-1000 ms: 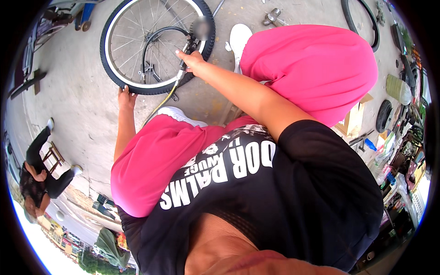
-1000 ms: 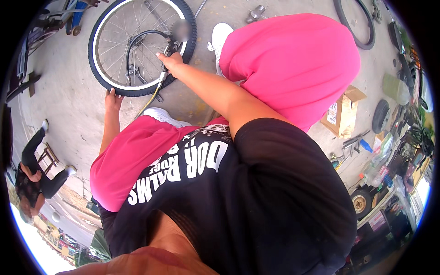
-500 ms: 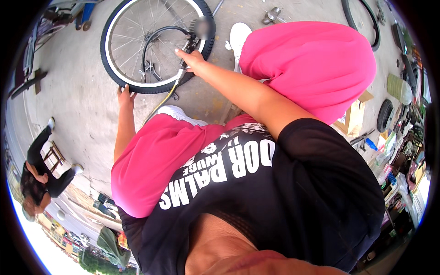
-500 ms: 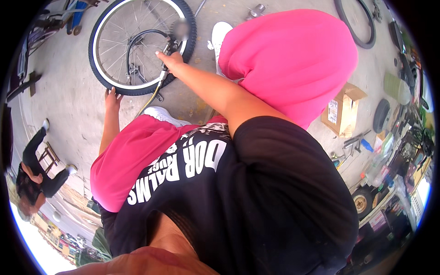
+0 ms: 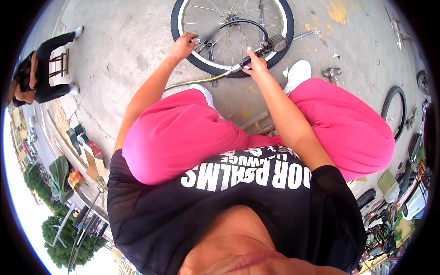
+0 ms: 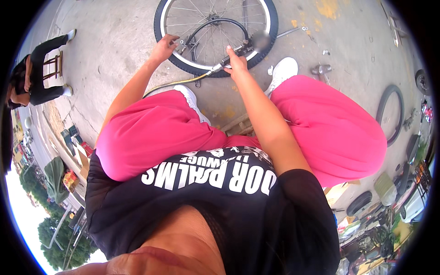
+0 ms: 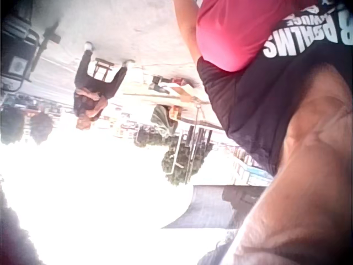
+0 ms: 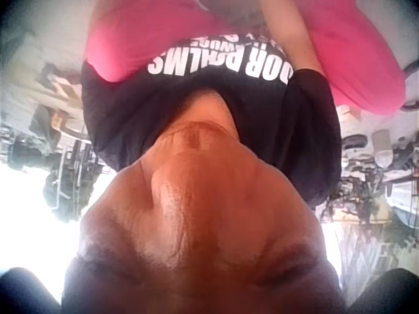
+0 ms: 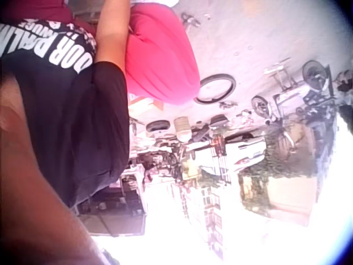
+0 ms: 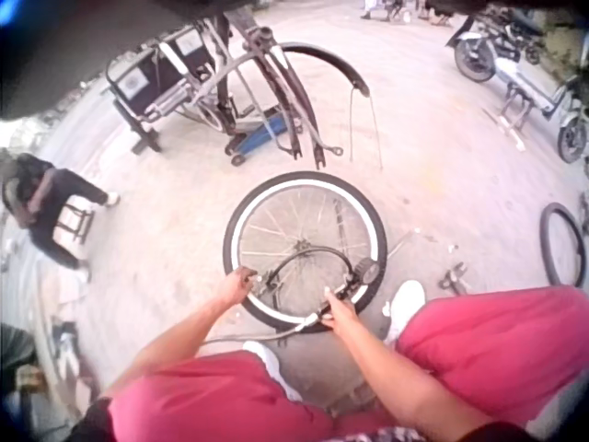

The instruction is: The person removes a bicycle tire from the rim, inspects the inner tube, and reassembles the tire onto the rim. They then use a pump to inflate the tire and secure it to the bicycle frame.

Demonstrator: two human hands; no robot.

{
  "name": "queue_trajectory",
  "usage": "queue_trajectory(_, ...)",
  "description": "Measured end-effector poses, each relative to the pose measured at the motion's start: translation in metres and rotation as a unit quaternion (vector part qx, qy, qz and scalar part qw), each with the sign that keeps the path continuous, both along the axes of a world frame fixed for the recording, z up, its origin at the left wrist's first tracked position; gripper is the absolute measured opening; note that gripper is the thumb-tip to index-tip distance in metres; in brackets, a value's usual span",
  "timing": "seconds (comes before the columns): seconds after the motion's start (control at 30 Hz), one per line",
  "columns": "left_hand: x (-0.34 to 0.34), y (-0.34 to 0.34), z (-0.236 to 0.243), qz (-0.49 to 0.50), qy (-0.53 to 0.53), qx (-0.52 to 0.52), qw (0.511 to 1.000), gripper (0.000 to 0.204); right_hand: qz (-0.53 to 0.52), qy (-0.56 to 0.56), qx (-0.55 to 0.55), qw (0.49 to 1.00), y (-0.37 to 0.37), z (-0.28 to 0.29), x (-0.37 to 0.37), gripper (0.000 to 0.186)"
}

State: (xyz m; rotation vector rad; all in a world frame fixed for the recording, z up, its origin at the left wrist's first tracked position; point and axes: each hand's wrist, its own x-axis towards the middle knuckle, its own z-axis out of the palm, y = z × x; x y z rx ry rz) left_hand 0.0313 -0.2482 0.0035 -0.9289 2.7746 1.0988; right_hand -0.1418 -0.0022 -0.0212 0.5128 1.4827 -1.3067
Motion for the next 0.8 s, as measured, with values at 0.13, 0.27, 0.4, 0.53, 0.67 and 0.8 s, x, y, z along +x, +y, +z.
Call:
queue_trajectory(0.13,-0.014,0.005,0.003,-0.071,-0.051,0.018,0.996,0.032,-0.004,-0.008,-0.019,1.0,0.001,-0.004,-0.004,0.076)
queue_trajectory(0.27,-0.029,0.014,0.004,-0.07,-0.027,0.012,0.997,0.037,0.013,-0.012,-0.031,0.999,0.003,0.005,-0.004,0.082)
queue_trajectory(0.4,-0.046,0.004,0.008,-0.139,-0.146,0.005,0.979,0.041,0.014,-0.002,-0.022,1.0,0.006,0.008,-0.005,0.085)
queue_trajectory(0.53,-0.057,-0.002,0.005,-0.192,-0.214,-0.008,0.958,0.035,0.029,-0.022,-0.05,0.998,0.008,0.011,-0.005,0.086)
queue_trajectory(0.67,-0.061,0.003,0.01,-0.203,-0.234,-0.03,0.95,0.033,0.027,-0.035,-0.075,0.996,0.012,0.018,-0.003,0.096)
queue_trajectory(0.8,-0.059,0.008,0.01,-0.19,-0.232,-0.034,0.953,0.032,0.005,-0.073,-0.085,0.994,0.009,0.031,-0.007,0.098)
